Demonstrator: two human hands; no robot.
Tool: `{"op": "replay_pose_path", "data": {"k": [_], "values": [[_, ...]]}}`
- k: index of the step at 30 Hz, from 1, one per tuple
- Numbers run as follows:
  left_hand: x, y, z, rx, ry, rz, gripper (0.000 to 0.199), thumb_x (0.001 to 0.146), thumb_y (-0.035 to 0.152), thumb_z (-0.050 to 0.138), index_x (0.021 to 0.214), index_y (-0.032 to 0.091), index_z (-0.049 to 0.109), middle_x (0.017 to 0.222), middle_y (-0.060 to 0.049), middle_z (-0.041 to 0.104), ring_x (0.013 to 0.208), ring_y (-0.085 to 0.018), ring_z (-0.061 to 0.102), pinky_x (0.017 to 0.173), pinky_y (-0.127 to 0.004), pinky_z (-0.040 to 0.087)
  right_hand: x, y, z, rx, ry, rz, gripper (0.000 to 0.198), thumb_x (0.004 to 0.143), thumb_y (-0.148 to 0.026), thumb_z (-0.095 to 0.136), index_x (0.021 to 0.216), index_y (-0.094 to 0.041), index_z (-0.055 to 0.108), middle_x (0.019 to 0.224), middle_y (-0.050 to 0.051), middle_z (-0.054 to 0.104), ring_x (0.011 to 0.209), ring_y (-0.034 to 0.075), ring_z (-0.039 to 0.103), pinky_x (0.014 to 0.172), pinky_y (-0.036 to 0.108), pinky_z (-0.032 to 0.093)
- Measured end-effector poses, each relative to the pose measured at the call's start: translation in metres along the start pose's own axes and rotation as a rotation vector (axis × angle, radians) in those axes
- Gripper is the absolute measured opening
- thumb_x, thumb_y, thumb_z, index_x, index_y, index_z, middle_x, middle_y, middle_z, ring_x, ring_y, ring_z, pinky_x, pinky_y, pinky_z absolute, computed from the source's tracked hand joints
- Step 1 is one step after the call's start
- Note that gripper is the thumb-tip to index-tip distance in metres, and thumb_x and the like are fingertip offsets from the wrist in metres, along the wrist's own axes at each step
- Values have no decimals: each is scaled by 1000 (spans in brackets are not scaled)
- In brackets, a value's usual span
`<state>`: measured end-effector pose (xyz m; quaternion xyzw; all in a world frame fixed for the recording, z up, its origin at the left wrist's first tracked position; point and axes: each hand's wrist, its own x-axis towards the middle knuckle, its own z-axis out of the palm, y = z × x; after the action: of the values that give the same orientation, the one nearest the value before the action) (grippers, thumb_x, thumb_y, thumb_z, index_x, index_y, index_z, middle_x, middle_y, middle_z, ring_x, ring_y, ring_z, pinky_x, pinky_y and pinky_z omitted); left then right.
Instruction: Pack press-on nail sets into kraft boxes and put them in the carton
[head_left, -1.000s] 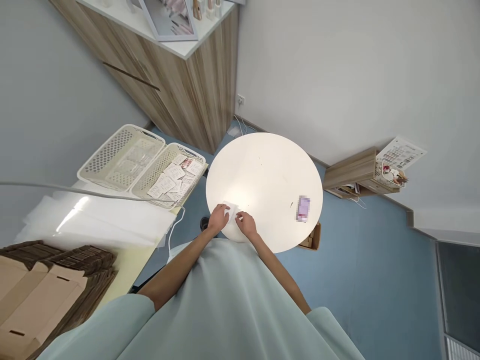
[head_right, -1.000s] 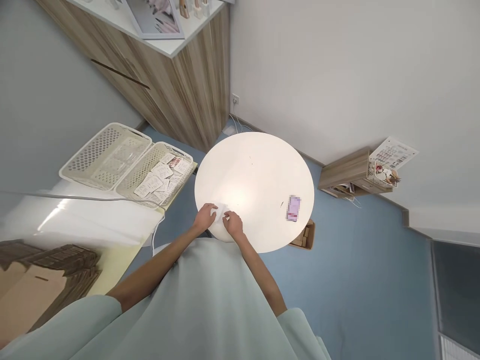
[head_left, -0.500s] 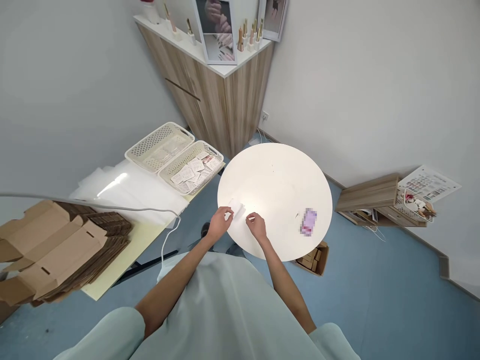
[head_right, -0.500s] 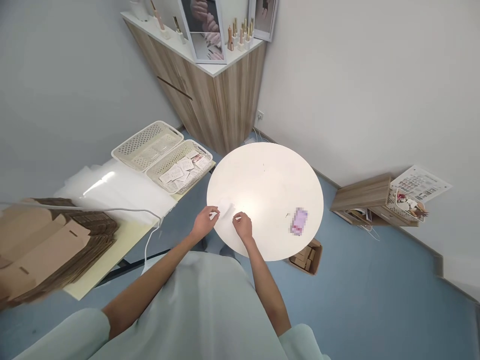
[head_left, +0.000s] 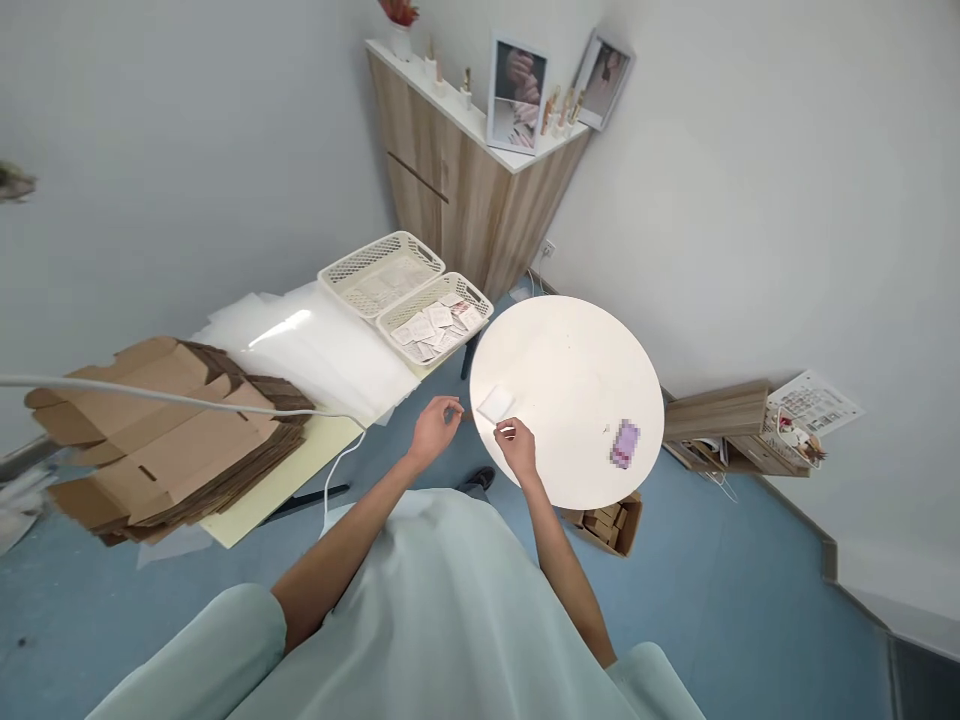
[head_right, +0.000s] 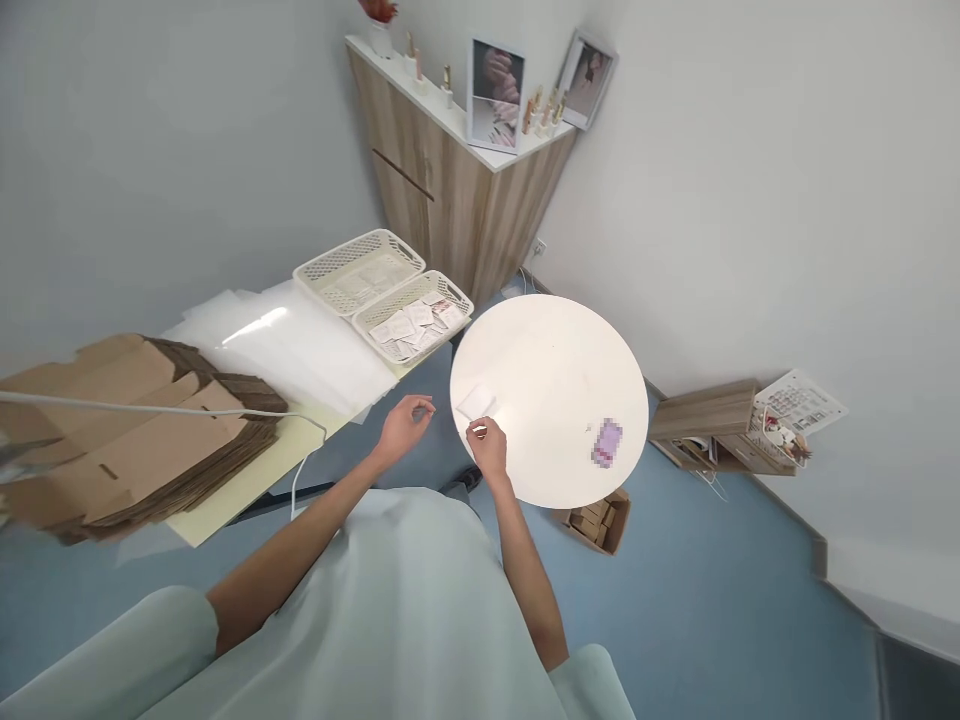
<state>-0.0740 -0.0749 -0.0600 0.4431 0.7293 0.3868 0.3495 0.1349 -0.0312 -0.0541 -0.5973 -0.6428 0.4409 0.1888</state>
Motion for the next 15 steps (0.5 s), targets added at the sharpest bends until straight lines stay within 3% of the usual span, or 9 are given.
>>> {"op": "replay_pose_path", "data": {"k": [8,15], "values": [[-32,-63,-120,-48,207,-9,11,97,31,61,102,25,67,134,-11,72,126,-29,70,111,-45,58,-29,-68,101,-39,-81,-110,10,90,-35,62,93,-26,65,109,6,81,89,23,76,89,37,62],[-56,-139,-211,188,367,-197,29,98,27,63,125,19,65,135,-16,68,128,-34,65,113,-50,51,-44,-131,179,-98,-230,-217,9,89,-35,63,88,-26,64,108,4,82,88,21,75,86,33,59]]}}
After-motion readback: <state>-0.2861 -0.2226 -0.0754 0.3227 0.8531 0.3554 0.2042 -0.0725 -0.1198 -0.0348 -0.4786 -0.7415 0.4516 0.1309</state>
